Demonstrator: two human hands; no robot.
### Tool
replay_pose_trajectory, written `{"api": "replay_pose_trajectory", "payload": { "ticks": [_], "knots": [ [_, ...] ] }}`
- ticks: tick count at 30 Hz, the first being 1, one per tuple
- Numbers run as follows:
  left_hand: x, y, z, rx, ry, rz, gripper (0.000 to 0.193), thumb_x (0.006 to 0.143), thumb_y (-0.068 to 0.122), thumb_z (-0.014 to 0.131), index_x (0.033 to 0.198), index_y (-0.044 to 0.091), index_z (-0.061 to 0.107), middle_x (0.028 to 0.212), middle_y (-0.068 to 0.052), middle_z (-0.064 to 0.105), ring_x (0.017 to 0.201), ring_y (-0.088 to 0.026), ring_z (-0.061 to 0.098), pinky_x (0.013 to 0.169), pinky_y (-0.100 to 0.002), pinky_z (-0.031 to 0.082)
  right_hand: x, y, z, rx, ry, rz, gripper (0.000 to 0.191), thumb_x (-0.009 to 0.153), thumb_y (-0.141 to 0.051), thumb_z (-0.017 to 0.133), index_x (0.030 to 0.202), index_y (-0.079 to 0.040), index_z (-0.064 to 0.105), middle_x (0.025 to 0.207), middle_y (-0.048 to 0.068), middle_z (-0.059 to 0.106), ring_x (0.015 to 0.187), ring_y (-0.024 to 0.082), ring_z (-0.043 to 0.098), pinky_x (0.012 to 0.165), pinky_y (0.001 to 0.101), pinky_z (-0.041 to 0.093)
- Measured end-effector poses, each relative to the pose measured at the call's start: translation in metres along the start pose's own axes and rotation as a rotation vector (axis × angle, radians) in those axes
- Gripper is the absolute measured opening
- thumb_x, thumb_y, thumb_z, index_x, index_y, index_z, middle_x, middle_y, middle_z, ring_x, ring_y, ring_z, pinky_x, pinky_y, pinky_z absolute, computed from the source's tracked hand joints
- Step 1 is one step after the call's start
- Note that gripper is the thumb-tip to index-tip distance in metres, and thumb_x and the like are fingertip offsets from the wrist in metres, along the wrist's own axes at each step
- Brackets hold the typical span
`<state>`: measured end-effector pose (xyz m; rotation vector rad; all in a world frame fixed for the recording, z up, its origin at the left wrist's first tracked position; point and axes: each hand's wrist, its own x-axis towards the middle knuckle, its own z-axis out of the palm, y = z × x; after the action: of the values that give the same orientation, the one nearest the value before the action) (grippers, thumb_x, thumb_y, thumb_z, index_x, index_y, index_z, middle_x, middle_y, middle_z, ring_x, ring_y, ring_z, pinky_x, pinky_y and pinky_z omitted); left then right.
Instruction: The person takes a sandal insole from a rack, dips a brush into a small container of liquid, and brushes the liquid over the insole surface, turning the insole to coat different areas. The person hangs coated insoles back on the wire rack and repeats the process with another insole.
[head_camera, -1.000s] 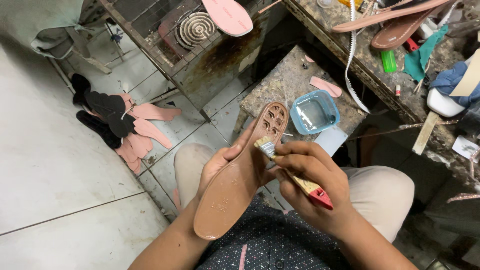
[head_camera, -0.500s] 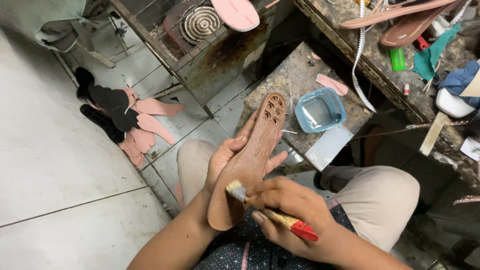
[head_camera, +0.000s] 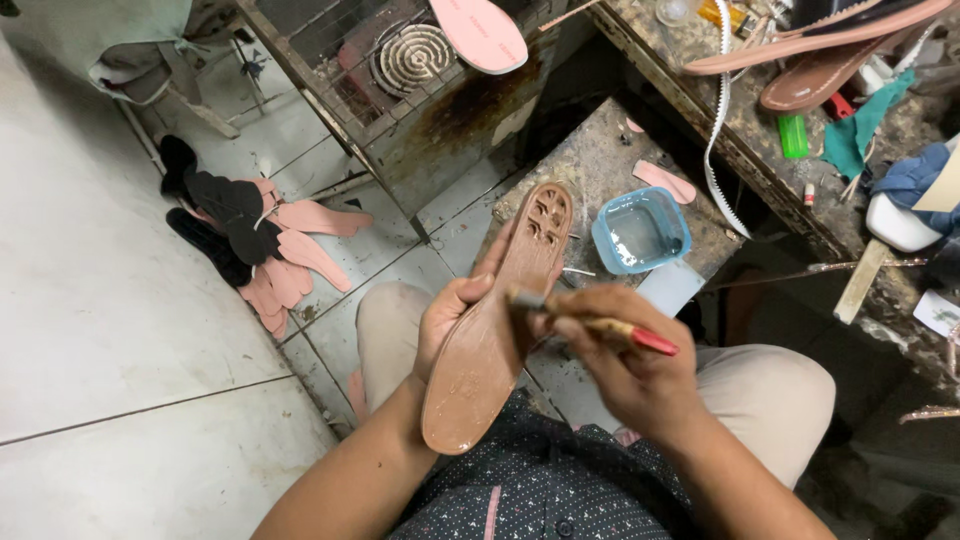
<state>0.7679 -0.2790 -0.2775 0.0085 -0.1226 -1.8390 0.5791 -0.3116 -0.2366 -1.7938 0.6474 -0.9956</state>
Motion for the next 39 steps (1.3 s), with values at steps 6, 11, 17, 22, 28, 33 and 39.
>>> {"api": "replay_pose_trajectory", "payload": {
  "ticks": [6, 11, 17, 22, 28, 33, 39],
  "knots": [
    [0.0, -0.002, 0.001, 0.117, 0.182, 0.075, 0.072, 0.095, 0.019, 0.044, 0.164, 0.021, 0.025, 0.165, -0.008, 0.034, 0.147, -0.029, 0.04, 0.124, -0.053, 0.03, -0.023, -0.005, -0.007, 0.099, 0.126, 0.171, 0.024, 0.093, -0.001, 0.072, 0.117, 0.002, 0.068, 0.103, 0.013, 0.078, 0.076, 0.013, 0.076, 0.062, 0.0251, 0.058],
    [0.011, 0.0, -0.002, 0.182, 0.148, 0.099, 0.071, 0.098, 0.019, 0.042, 0.167, 0.018, 0.025, 0.168, -0.007, 0.032, 0.147, -0.025, 0.039, 0.126, -0.053, 0.027, -0.043, -0.015, 0.017, 0.386, -0.042, 0.415, 0.026, 0.091, -0.001, 0.072, 0.116, 0.001, 0.064, 0.103, 0.016, 0.077, 0.083, 0.016, 0.073, 0.068, 0.0265, 0.059],
    [0.003, -0.01, -0.003, 0.079, 0.078, 0.026, 0.07, 0.101, 0.017, 0.042, 0.168, 0.02, 0.024, 0.165, -0.014, 0.035, 0.145, -0.029, 0.041, 0.122, -0.052, 0.029, -0.017, 0.0, 0.009, 0.092, 0.089, -0.008, 0.019, 0.099, 0.001, 0.07, 0.117, -0.001, 0.065, 0.113, 0.013, 0.073, 0.098, 0.017, 0.076, 0.084, 0.0283, 0.063],
    [-0.011, -0.015, -0.001, 0.024, 0.086, -0.058, 0.074, 0.097, 0.013, 0.044, 0.168, 0.017, 0.024, 0.161, -0.013, 0.038, 0.146, -0.029, 0.043, 0.122, -0.056, 0.038, -0.002, -0.009, -0.015, -0.256, 0.274, -0.175, 0.022, 0.098, 0.004, 0.071, 0.119, 0.001, 0.066, 0.119, 0.016, 0.071, 0.108, 0.02, 0.072, 0.092, 0.0309, 0.058],
    [-0.02, -0.013, -0.001, -0.1, 0.003, -0.087, 0.067, 0.101, 0.016, 0.045, 0.166, 0.017, 0.032, 0.165, -0.018, 0.038, 0.15, -0.036, 0.038, 0.118, -0.052, 0.036, -0.041, -0.007, -0.009, -0.145, 0.044, -0.038, 0.022, 0.092, -0.009, 0.075, 0.112, -0.001, 0.069, 0.101, 0.009, 0.076, 0.084, 0.014, 0.074, 0.073, 0.0258, 0.059],
    [-0.026, -0.007, 0.002, -0.109, 0.085, 0.014, 0.066, 0.094, 0.019, 0.047, 0.159, 0.01, 0.04, 0.163, -0.014, 0.038, 0.151, -0.032, 0.034, 0.126, -0.062, 0.02, -0.053, 0.057, -0.048, 0.117, 0.539, 0.245, 0.021, 0.105, -0.016, 0.063, 0.117, 0.001, 0.06, 0.097, 0.009, 0.07, 0.081, 0.013, 0.065, 0.071, 0.0271, 0.055],
    [-0.033, -0.004, 0.014, -0.105, 0.017, -0.032, 0.07, 0.093, 0.018, 0.046, 0.161, 0.01, 0.033, 0.163, -0.013, 0.04, 0.153, -0.031, 0.033, 0.128, -0.059, 0.013, -0.064, 0.148, -0.081, 0.01, 0.533, 0.726, 0.029, 0.091, -0.016, 0.071, 0.111, 0.0, 0.059, 0.084, 0.005, 0.07, 0.065, 0.013, 0.066, 0.054, 0.0283, 0.052]
  ]
}}
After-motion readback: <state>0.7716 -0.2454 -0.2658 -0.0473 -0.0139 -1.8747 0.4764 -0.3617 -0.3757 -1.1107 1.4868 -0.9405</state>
